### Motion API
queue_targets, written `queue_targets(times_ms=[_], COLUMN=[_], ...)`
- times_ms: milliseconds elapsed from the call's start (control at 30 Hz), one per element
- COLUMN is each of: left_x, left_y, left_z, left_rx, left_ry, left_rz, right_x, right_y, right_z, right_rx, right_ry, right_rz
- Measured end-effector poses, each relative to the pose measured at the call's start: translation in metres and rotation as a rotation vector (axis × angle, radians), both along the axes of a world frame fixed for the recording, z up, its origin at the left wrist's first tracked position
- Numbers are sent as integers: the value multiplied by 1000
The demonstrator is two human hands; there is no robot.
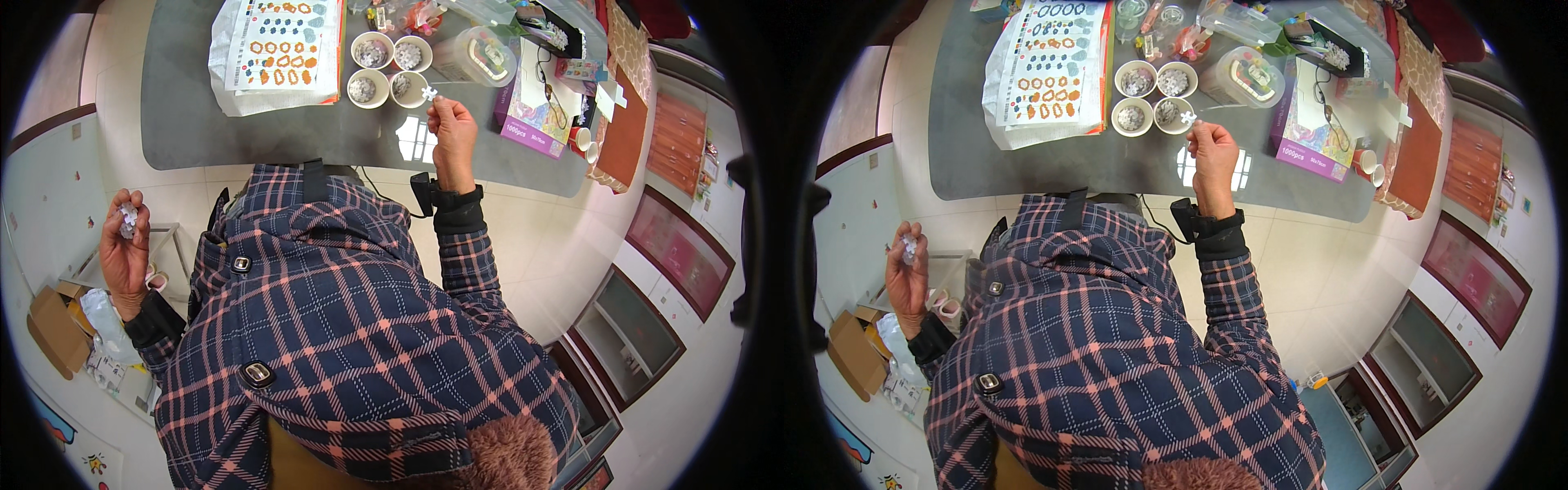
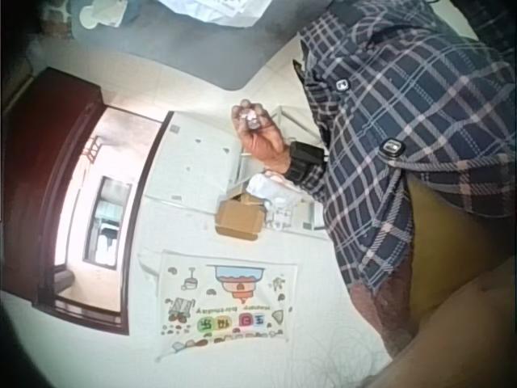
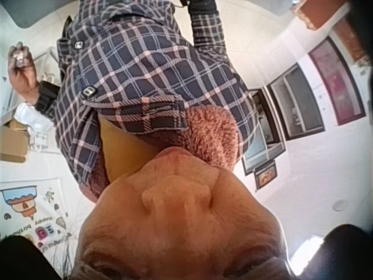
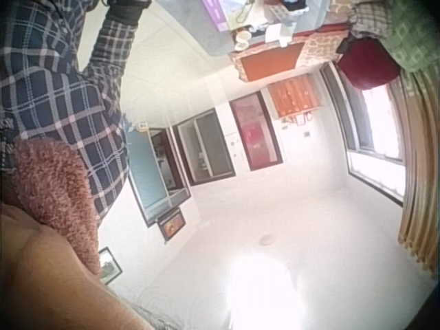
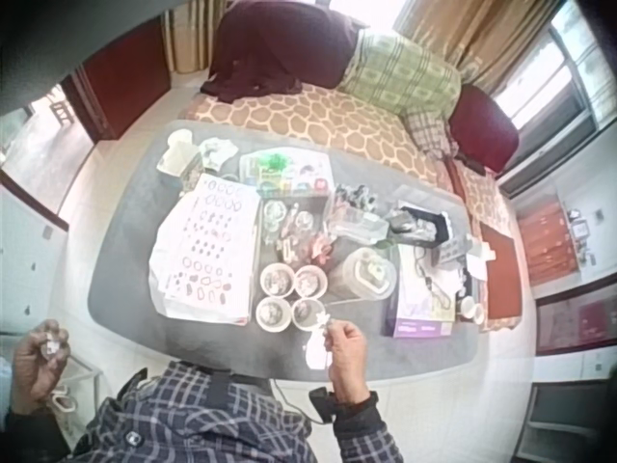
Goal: The person assembles small white puzzle pieces by hand at a table. They pick up pieces from the table and small cups, align and interlock them, and place the assembled sections back on the table or into a tray.
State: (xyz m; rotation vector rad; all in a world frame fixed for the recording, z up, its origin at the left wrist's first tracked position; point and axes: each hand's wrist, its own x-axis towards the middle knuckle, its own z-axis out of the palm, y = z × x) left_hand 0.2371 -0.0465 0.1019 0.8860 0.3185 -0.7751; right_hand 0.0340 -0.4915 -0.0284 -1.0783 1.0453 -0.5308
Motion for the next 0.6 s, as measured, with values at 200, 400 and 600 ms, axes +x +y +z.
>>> queue_targets(times_ms=[200,400,600], left_x=[-1,1,5], left_y=[-1,-4,-6], left_z=[2,5,2], left_rx=[2,19,15], left_ry=[2,-9,-17], left_rz=[6,4,-31], right_x=[-2,-3,-6], right_y=[0,4,4], right_z=[-4,-4,-7], right_rx=[16,32,12], right_ry=[16,32,23], right_rz=[-21,-50,-67])
